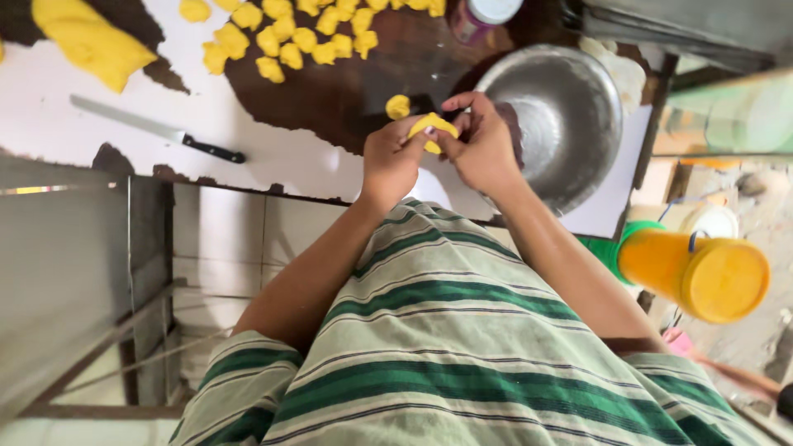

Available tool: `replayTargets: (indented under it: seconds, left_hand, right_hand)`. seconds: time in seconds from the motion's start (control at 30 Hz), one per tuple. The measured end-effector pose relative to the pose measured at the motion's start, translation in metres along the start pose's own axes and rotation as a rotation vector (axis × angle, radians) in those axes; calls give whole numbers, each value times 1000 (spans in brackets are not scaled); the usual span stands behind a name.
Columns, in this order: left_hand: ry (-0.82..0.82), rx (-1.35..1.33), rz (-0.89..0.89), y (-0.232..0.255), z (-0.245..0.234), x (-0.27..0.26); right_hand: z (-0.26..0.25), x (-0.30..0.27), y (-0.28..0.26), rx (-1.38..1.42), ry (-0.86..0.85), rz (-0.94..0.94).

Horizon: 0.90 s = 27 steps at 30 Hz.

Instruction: The person repeatedly takes small yellow dough pieces, flattens them, scoops a dark filling from a metal bowl, and encloses the filling to form stuffed balls. The finished items are placed on a wooden board next to many similar pieces.

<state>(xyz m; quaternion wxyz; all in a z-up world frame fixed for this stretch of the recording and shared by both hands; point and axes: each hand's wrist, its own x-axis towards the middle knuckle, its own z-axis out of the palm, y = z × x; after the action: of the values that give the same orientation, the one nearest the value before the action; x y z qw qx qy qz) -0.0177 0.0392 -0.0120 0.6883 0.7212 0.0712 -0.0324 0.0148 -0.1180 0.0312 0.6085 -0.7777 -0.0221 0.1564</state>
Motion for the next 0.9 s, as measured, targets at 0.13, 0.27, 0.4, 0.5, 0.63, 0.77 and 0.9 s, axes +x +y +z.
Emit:
replayTargets:
  seconds: [0.13,0.27,0.4,0.5,0.63,0.77,0.9]
  left_hand:
    - [-1,-330,-236,-5,20,-5]
    - [-235,-289,-191,-13,28,-8]
    - [-285,-670,-482,-17,40,-10]
    - [-159,-995,-731,-24,46,-4]
    - [142,-703,-508,-36,16,35]
    - [165,-570,-344,-37,-8,50]
    - [166,-392,-301,-28,0,37]
  right_hand:
    - [-13,-27,9,-27,34,129]
    - [-31,-46,24,66,100,87]
    - [-52,-50,44,266,141,248]
    - [-78,-46,65,351,115,244]
    - [-126,-23,92,55,342,154]
    - [-146,-17,113,-498,243,191]
    - [-126,-14,119,-754,12,19]
